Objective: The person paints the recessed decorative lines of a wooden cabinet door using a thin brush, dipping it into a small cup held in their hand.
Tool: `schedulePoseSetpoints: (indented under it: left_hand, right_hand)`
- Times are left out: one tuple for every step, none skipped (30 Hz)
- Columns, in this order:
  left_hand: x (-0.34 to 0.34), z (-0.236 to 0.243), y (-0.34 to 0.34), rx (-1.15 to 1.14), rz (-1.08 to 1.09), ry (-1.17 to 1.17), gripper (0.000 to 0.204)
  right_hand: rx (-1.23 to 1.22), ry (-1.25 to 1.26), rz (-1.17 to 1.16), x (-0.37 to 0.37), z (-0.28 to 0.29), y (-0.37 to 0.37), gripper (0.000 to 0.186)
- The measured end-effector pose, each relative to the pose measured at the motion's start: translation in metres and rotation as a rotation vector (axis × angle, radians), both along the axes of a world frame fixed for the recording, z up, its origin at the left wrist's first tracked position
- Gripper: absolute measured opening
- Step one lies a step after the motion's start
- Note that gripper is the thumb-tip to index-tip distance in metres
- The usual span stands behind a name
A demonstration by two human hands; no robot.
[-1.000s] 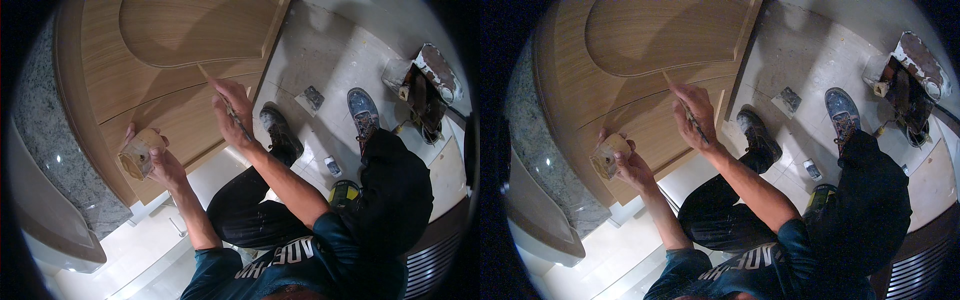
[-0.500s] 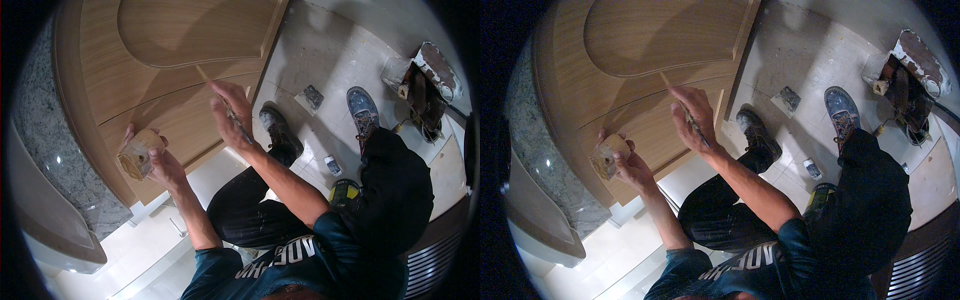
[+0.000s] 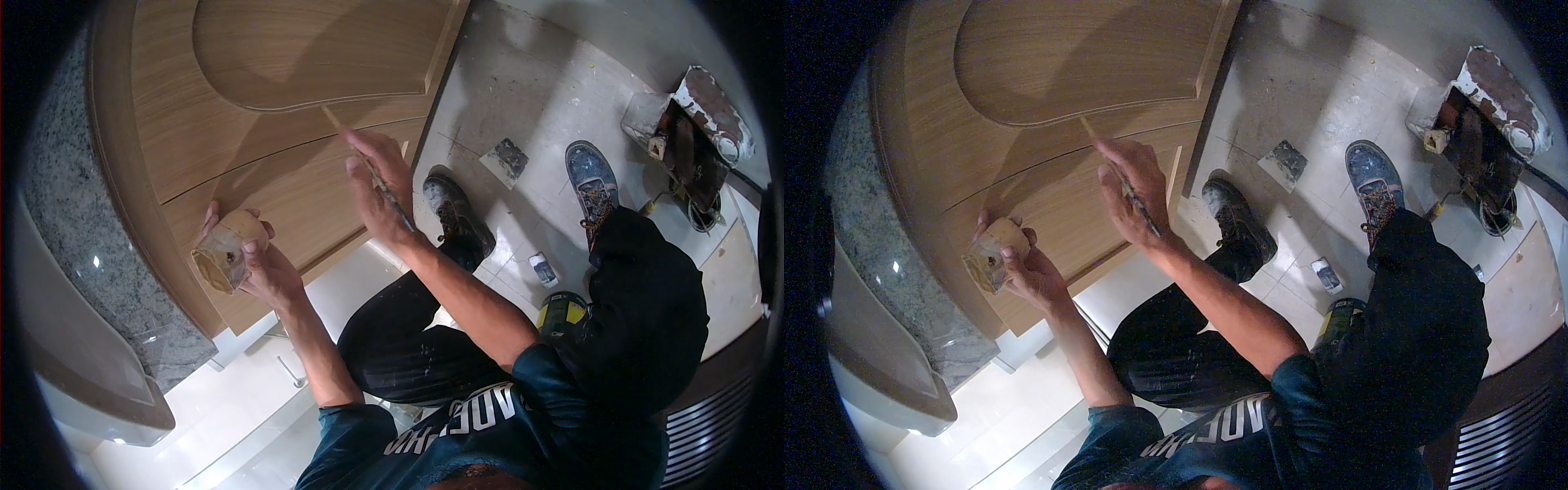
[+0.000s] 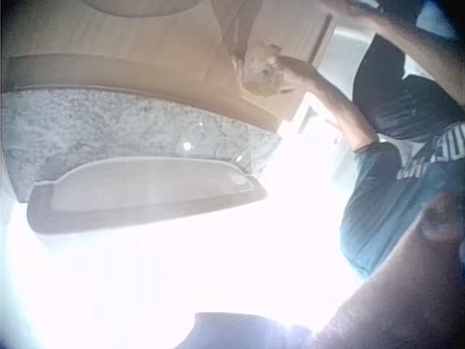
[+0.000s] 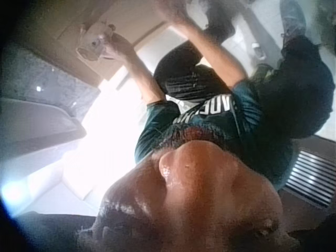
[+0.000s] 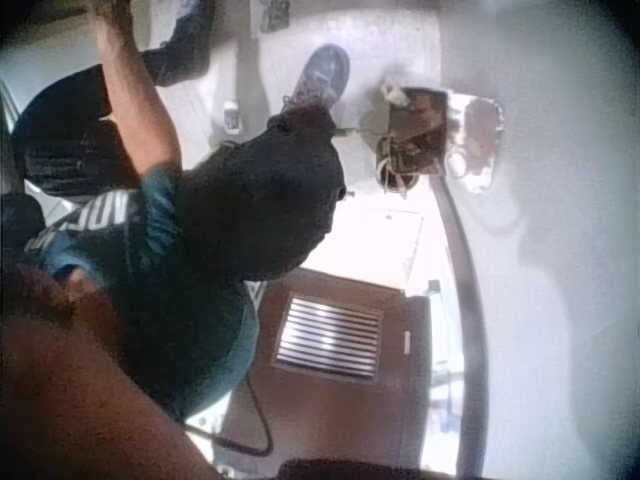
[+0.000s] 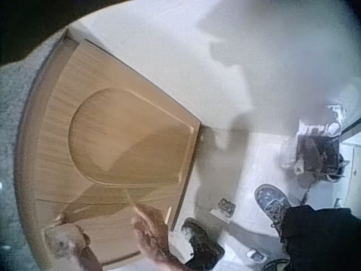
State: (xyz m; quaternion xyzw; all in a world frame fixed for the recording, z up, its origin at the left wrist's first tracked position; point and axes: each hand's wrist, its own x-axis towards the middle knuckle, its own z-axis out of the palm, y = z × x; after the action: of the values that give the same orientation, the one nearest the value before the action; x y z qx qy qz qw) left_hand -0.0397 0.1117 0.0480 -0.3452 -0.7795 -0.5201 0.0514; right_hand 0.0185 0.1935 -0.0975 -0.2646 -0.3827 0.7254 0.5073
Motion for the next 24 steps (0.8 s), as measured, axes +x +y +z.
schedulePoseSetpoints:
  left_hand:
    - [0.0,0.0,0.0,-0.002,-0.002,0.002,0.073]
    - [0.0,0.0,0.0,-0.001,-0.002,0.002,0.073]
    - [-0.001,0.0,0.001,0.0,-0.002,0.003,0.073]
    - [-0.001,0.0,0.0,0.0,-0.002,0.003,0.073]
    - [0.0,0.0,0.002,0.001,-0.004,0.004,0.073]
    - [0.001,-0.001,0.004,0.003,-0.006,0.006,0.073]
    - [0.002,-0.001,0.004,0.003,-0.005,0.009,0.073]
    - [0.002,-0.001,0.004,0.004,-0.007,0.011,0.073]
    - [0.001,-0.001,0.003,0.004,-0.009,0.014,0.073]
    - [0.001,0.0,0.002,0.003,-0.011,0.016,0.073]
    - [0.001,0.0,0.002,0.002,-0.009,0.02,0.073]
    - [0.002,0.0,0.002,0.0,-0.006,0.024,0.073]
    - [0.002,0.0,0.004,0.0,-0.007,0.025,0.073]
    - [0.002,0.0,0.004,-0.002,-0.005,0.022,0.074]
    - [0.002,0.0,0.004,-0.003,-0.003,0.018,0.074]
    - [0.002,-0.001,0.004,-0.005,-0.001,0.014,0.074]
    - [0.001,-0.001,0.004,-0.004,-0.003,0.013,0.074]
    - [0.001,-0.001,0.004,-0.003,-0.006,0.012,0.074]
    - [0.0,-0.001,0.003,-0.003,-0.004,0.012,0.075]
    - [-0.001,-0.001,0.001,-0.003,-0.006,0.01,0.075]
    - [-0.002,-0.001,0.0,-0.003,-0.009,0.008,0.075]
    - [-0.002,-0.001,-0.001,-0.003,-0.011,0.006,0.075]
    - [-0.002,-0.001,-0.002,-0.003,-0.008,0.006,0.075]
    - [-0.001,-0.001,-0.002,-0.003,-0.004,0.006,0.075]
  right_hand:
    - [-0.016,-0.004,-0.007,0.0,-0.002,0.002,0.033]
    - [-0.023,-0.01,-0.003,0.0,-0.004,0.004,0.033]
    - [-0.03,-0.017,0.0,0.0,-0.005,0.006,0.033]
    - [-0.037,-0.024,0.003,0.0,-0.006,0.007,0.033]
    - [-0.025,-0.037,0.009,0.0,-0.006,0.007,0.033]
    - [-0.013,-0.05,0.015,-0.001,-0.005,0.007,0.033]
    - [-0.002,-0.061,0.023,-0.001,-0.002,0.008,0.033]
    - [-0.021,-0.038,0.039,-0.001,0.001,0.008,0.033]
    - [-0.04,-0.015,0.054,0.001,0.005,0.006,0.033]
    - [-0.059,0.009,0.07,0.001,0.008,0.006,0.033]
    - [-0.052,0.005,0.057,0.001,0.007,0.005,0.033]
    - [-0.045,0.002,0.045,0.002,0.007,0.005,0.033]
    - [-0.037,-0.004,0.029,0.003,0.005,0.006,0.032]
    - [-0.037,-0.021,0.026,0.004,0.003,0.008,0.032]
    - [-0.038,-0.037,0.022,0.004,0.001,0.011,0.032]
    - [-0.038,-0.054,0.018,0.004,-0.002,0.012,0.032]
    - [-0.032,-0.05,0.009,0.003,-0.003,0.012,0.032]
    - [-0.025,-0.046,0.0,0.001,-0.004,0.012,0.032]
    - [-0.019,-0.041,-0.006,-0.001,-0.003,0.011,0.031]
    - [-0.044,-0.021,0.02,-0.001,0.001,0.009,0.031]
    - [-0.068,-0.002,0.046,-0.001,0.005,0.005,0.031]
    - [-0.093,0.018,0.073,0.0,0.008,0.003,0.031]
    - [-0.061,0.002,0.055,0.001,0.008,0.003,0.031]
    - [-0.029,-0.013,0.037,0.002,0.008,0.004,0.031]
